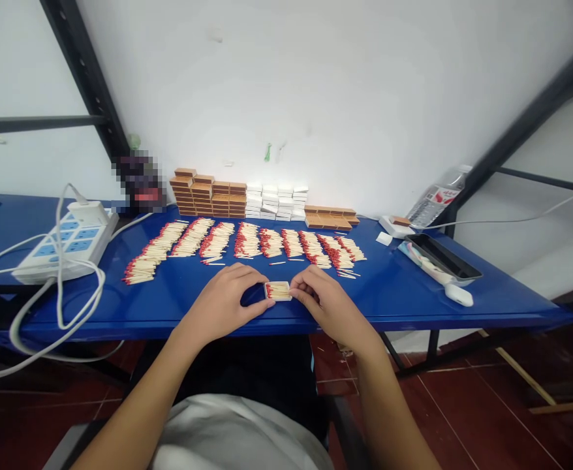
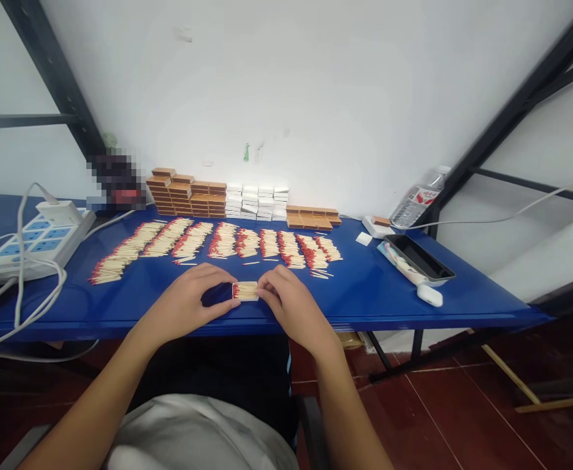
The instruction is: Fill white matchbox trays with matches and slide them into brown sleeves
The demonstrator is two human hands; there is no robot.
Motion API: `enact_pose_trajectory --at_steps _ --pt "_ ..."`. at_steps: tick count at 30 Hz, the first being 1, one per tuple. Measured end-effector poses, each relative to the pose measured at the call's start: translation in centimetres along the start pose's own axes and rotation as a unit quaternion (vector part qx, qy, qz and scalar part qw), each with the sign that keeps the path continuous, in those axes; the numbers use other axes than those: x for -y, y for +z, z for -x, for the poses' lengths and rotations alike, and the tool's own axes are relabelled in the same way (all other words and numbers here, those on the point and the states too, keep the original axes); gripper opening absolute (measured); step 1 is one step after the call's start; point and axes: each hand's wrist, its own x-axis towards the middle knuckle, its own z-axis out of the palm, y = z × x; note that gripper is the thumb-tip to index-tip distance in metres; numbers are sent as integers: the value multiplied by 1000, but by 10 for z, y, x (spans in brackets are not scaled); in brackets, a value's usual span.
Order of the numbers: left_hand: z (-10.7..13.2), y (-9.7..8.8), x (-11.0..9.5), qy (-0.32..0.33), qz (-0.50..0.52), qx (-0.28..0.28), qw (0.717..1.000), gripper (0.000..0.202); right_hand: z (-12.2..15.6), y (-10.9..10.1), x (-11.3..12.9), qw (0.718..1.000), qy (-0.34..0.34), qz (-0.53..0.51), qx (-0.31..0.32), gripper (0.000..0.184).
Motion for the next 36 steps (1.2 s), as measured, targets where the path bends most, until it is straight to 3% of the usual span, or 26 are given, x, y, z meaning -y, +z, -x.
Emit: enact_pose_trajectory --at_steps 8,16,29,31,34,36 --pt "0 1 1 5 1 -9 1000 24 0 3 3 999 -15 -27 -11 20" --pt "0 0 0 10 7 -6 1000 21 0 11 10 993 -107 -38 11 33" --pt "0 1 1 5 5 -8 1000 22 1 10 9 993 -114 -19 -5 31" --pt "0 1 1 2 4 -8 1000 24 2 -2 -2 995 -84 1 -59 28" --pt "0 0 1 -2 3 -4 1000 26 9 -29 -33 975 1 73 -209 27" --pt "0 0 1 -6 3 0 1000 25 16 -49 -57 960 45 125 -247 28"
